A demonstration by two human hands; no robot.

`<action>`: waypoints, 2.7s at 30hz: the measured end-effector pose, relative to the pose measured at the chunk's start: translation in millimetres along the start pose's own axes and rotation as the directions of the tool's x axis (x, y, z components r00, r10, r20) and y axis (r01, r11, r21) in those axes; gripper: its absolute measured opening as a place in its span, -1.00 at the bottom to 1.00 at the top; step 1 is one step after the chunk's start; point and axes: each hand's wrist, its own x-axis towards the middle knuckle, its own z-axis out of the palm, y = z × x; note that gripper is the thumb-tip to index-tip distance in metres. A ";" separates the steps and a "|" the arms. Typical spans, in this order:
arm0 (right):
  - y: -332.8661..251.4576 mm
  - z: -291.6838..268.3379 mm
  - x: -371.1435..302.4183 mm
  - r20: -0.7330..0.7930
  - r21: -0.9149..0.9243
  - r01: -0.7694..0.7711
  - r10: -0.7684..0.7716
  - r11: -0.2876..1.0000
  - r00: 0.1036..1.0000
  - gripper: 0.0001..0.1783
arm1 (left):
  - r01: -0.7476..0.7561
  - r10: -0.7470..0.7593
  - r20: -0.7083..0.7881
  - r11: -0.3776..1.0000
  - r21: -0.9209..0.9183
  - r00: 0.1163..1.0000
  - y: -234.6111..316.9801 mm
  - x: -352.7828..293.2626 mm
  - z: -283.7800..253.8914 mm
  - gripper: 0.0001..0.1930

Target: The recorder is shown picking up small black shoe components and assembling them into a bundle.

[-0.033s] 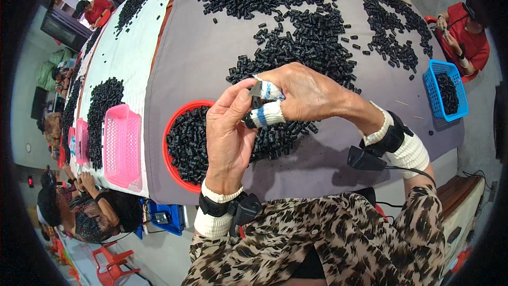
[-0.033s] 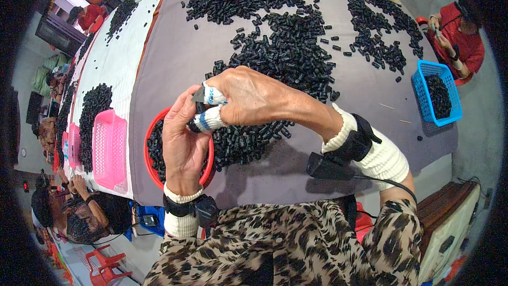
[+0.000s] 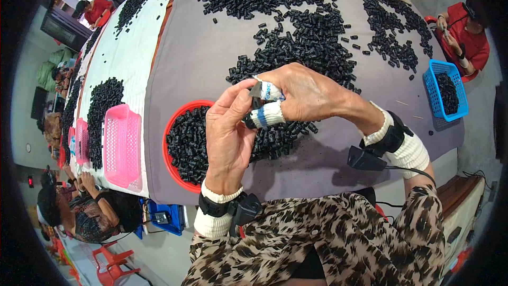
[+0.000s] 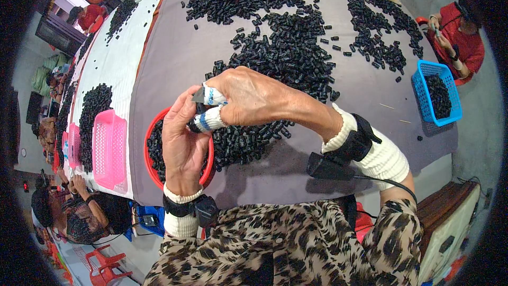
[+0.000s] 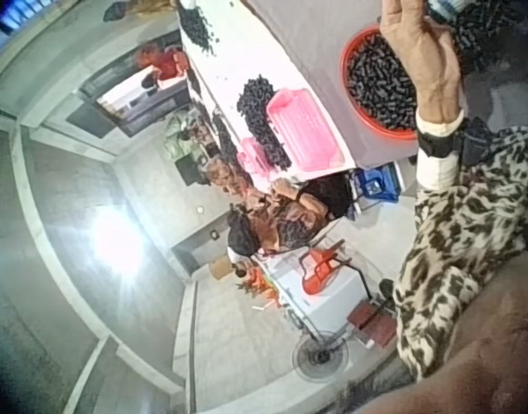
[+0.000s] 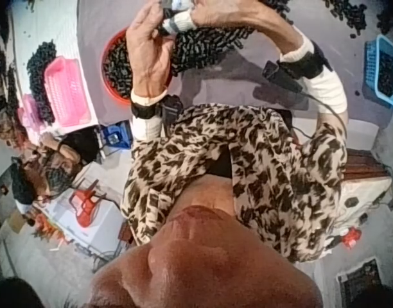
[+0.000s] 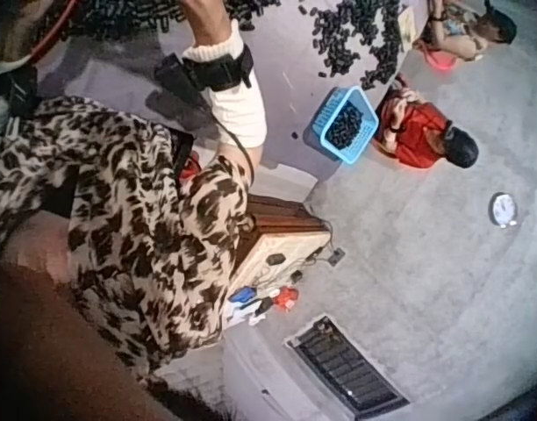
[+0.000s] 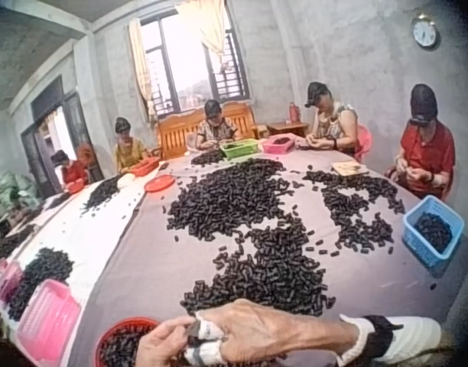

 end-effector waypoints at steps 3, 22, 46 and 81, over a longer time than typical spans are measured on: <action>-1.3 0.7 -0.9 0.004 0.040 0.010 -0.010 0.999 1.000 -0.66 | -0.007 0.008 -0.008 0.999 0.051 1.000 0.9 -0.1 -0.6 -0.76; -2.5 0.3 -4.1 -0.099 0.059 -0.047 0.053 0.997 0.994 -0.68 | 0.091 -0.047 0.145 0.945 -0.314 0.988 -7.5 2.6 -10.5 -0.68; 3.8 1.6 -4.0 -0.050 -0.031 -0.006 0.005 0.999 0.999 -0.63 | 0.056 -0.047 0.082 0.991 -0.121 0.996 -8.8 2.8 -10.4 -0.69; -2.1 0.2 -7.5 -0.049 0.032 -0.015 0.017 0.999 0.999 -0.63 | 0.005 -0.003 0.058 0.999 -0.049 0.998 -9.1 1.4 -5.7 -0.75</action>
